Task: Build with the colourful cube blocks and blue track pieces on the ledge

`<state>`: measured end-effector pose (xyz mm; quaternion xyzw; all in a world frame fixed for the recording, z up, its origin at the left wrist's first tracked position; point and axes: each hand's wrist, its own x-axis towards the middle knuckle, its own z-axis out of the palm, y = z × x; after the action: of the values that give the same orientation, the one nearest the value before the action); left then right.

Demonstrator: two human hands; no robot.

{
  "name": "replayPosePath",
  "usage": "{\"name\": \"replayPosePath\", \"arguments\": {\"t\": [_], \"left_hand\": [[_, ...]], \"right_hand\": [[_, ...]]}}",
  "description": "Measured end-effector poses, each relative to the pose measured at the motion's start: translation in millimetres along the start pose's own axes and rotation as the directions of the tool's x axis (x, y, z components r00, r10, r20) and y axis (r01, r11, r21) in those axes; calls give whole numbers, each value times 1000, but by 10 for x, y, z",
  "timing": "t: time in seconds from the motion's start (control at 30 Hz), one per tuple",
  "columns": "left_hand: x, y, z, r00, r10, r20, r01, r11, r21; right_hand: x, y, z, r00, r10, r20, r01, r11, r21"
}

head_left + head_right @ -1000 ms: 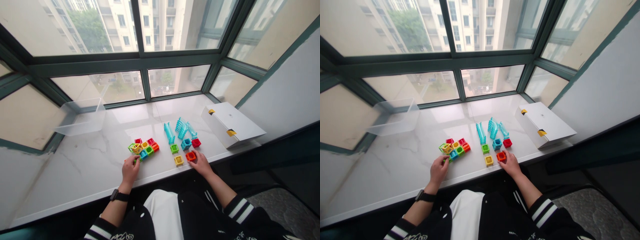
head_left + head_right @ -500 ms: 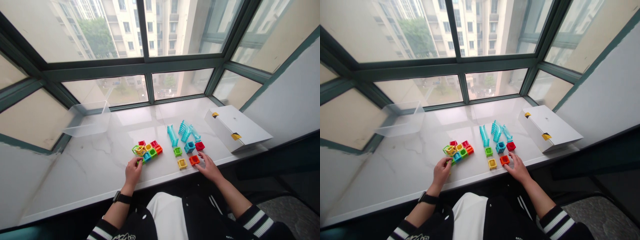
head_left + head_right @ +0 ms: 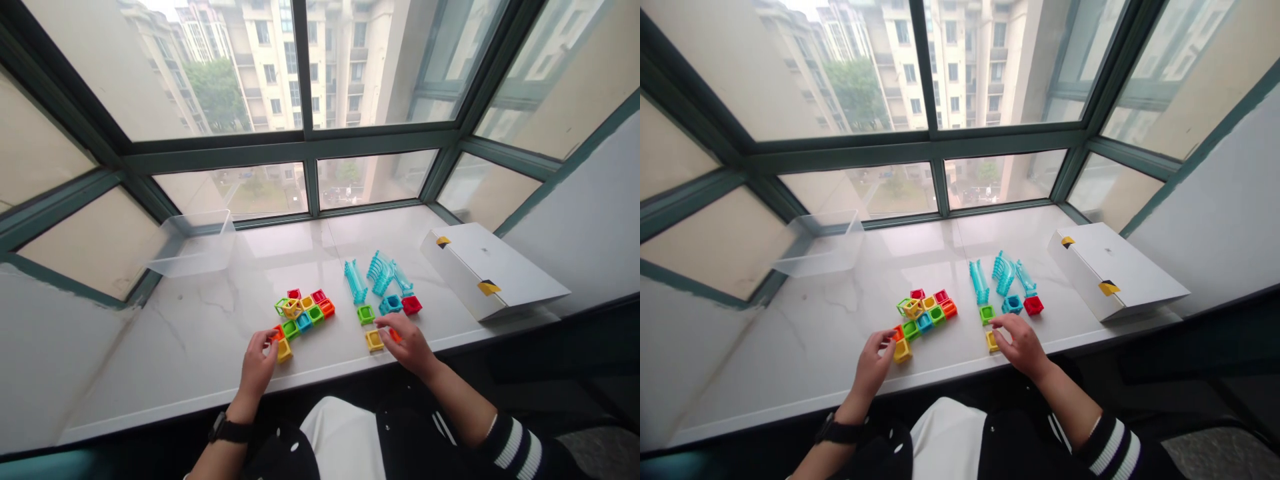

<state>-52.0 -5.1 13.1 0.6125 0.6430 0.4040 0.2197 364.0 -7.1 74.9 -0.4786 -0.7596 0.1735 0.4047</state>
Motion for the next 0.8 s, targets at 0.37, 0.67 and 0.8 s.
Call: {"name": "replayPosePath", "arguments": {"t": [0.37, 0.67, 0.8], "left_hand": [[-301, -98, -10, 965, 221, 140, -255, 914, 314], [-339, -44, 3, 944, 288, 163, -330, 844, 423], [-352, -24, -1, 949, 255, 184, -311, 846, 433]], "right_hand": [[366, -373, 806, 920, -149, 363, 141, 989, 47], [554, -568, 1324, 768, -13, 641, 177, 965, -191], [612, -627, 1535, 722, 41, 691, 194, 946, -259]]}}
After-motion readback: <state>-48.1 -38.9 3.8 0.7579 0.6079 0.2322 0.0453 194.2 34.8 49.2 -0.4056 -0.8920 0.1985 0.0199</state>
